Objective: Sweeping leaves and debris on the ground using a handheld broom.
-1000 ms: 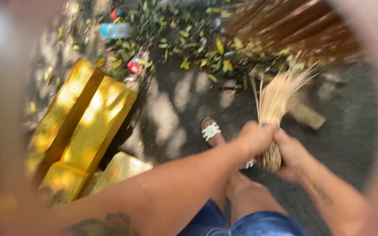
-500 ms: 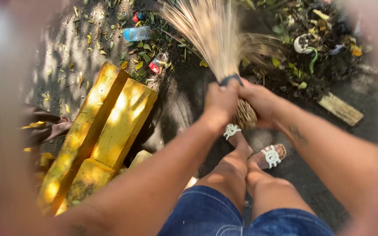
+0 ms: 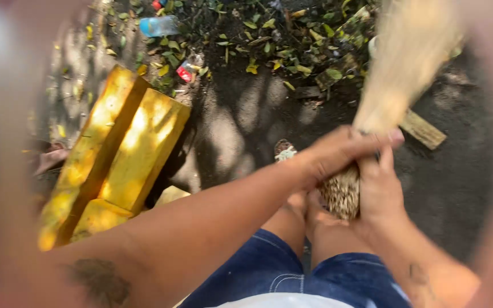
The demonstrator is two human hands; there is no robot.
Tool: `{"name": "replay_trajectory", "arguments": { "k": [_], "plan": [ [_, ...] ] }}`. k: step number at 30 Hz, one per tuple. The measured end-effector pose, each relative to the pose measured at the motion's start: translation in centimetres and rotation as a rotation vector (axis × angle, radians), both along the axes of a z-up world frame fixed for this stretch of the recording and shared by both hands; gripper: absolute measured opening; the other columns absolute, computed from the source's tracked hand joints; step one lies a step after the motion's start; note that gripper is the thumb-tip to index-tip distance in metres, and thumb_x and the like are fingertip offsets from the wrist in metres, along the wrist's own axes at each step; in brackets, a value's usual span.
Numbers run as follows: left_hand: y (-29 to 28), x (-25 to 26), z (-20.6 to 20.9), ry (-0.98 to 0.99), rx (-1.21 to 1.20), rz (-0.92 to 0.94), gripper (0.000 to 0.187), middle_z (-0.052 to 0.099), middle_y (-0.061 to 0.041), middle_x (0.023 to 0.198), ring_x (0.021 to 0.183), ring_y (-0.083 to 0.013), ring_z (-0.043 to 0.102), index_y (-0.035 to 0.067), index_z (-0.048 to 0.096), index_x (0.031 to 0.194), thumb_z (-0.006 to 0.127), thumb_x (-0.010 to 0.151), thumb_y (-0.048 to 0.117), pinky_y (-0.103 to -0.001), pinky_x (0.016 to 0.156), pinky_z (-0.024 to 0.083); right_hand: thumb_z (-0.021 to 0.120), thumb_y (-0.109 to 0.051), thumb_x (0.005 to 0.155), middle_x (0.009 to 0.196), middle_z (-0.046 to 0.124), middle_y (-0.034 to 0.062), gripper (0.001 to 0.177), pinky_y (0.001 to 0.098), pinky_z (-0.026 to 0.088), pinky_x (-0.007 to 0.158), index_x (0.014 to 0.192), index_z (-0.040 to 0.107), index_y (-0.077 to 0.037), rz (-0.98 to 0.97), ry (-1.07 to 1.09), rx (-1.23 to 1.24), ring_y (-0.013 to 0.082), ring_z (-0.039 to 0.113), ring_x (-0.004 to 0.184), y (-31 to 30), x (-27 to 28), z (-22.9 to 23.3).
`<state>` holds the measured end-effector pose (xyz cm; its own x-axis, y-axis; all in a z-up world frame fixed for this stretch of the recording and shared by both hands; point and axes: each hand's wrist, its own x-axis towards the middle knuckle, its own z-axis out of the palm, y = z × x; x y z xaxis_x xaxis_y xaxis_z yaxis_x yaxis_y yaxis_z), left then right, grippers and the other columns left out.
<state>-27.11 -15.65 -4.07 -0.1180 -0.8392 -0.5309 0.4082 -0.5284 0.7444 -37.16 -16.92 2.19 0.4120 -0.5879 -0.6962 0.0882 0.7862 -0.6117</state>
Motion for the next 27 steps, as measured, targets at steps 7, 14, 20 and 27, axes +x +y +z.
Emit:
{"name": "replay_trajectory", "arguments": {
  "k": [7,14,20,27],
  "plan": [
    [1.3,-2.6,-6.7,0.079,0.456,-0.170,0.055,0.075,-0.016,0.095,0.074,-0.0260,0.070,-0.001,0.073,0.114,0.073,0.077,0.040,-0.039,0.063,0.058,0.046,-0.029,0.110,0.108,0.072,0.0160,0.034,0.0457,0.066,0.076,0.131,0.053,-0.003,-0.071,-0.060,0.471,0.0297,0.073,0.092,1.1,-4.1,-10.0],
    [2.4,6.8,-6.0,-0.126,0.434,0.500,0.042,0.075,-0.017,0.085,0.066,-0.0264,0.072,-0.009,0.075,0.099,0.066,0.083,0.029,-0.042,0.062,0.059,0.041,-0.034,0.103,0.097,0.069,0.0110,0.029,0.0450,0.062,0.067,0.122,0.054,-0.017,0.515,-0.033,0.342,0.0264,0.071,0.080,-2.8,6.4,-11.4],
    [2.2,11.9,-3.0,-0.116,0.265,0.679,0.034,0.072,-0.016,0.080,0.063,-0.0244,0.069,-0.007,0.072,0.091,0.065,0.082,0.026,-0.042,0.057,0.057,0.050,-0.029,0.103,0.100,0.070,0.0100,0.027,0.0432,0.065,0.068,0.126,0.055,-0.017,0.545,-0.289,0.225,0.0237,0.073,0.080,-3.7,12.1,-10.8],
    [4.1,7.7,1.0,-0.706,0.192,0.465,0.055,0.073,-0.021,0.095,0.086,-0.0301,0.073,-0.011,0.060,0.110,0.069,0.084,0.037,-0.041,0.073,0.059,0.060,-0.035,0.100,0.109,0.073,0.0088,0.045,0.0372,0.064,0.071,0.134,0.056,-0.006,0.553,-0.252,0.198,0.0191,0.074,0.086,-2.1,7.4,-7.2]
  ]
}}
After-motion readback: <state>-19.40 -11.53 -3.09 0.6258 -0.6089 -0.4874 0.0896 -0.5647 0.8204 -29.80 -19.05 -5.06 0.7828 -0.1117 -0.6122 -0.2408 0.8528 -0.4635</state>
